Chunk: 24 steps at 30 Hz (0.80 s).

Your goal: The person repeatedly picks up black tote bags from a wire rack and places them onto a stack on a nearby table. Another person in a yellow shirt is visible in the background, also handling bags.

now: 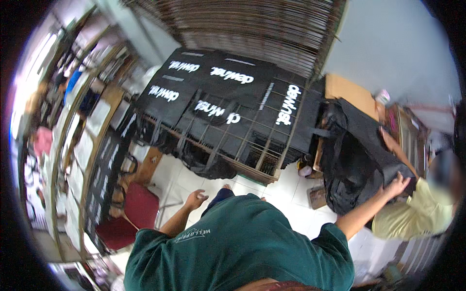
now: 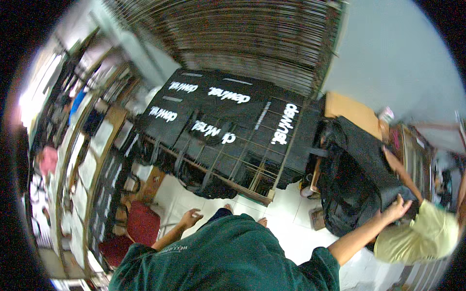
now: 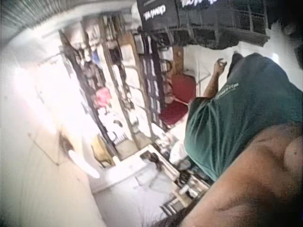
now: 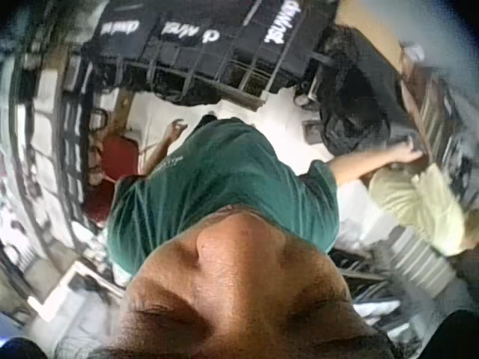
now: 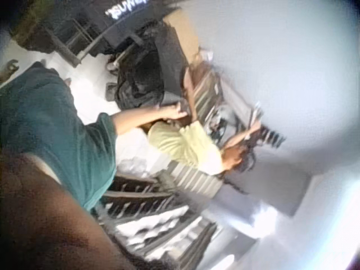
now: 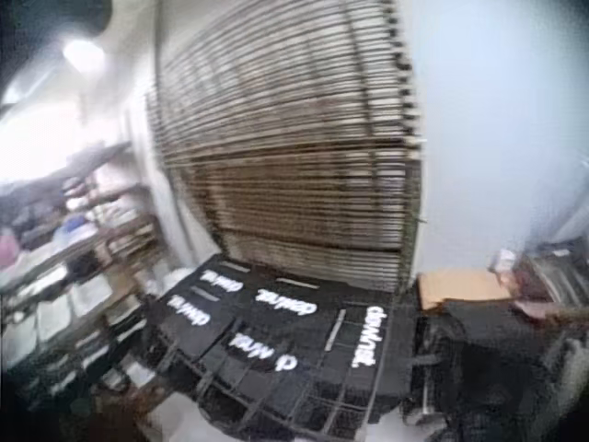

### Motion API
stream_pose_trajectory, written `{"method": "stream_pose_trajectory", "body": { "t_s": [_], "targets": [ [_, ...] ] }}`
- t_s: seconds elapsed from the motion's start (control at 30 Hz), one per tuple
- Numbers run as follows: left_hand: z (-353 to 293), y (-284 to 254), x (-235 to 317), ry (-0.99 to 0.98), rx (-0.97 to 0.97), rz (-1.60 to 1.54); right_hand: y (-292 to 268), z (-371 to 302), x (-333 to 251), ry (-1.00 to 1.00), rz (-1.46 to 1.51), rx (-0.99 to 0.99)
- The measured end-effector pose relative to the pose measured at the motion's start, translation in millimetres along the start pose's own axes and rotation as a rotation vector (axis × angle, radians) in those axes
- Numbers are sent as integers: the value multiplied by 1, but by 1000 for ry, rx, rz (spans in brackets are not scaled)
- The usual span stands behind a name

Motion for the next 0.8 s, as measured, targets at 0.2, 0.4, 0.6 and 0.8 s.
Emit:
{"method": "stream_pose_trajectory", "body": {
  "t_s": [0.2, 0.4, 0.6, 0.8],
  "targets": [
    [-32, -18, 140, 271, -185, -448, 185, -64, -194, -549, 34, -525],
    [-77, -18, 238, 410, -1064, -693, 428, -255, -237, -424, 194, -1080],
    [-99, -128, 231, 358, -1479, -1379, 580, -436, -168, -329, -40, -1401],
    [-59, -279, 195, 652, -1036, -1579, 557, -529, -219, 110, 526, -1507]
  ]
}}
Point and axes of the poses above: each hand's wrist, its own z-axis towards the middle knuckle, its own y-axis out of the palm, x = y × z, the point moved 10 cm from there along z, towards the middle knuckle, and after that the axes turned 8 degrees about -y, right-handed, at the moved point
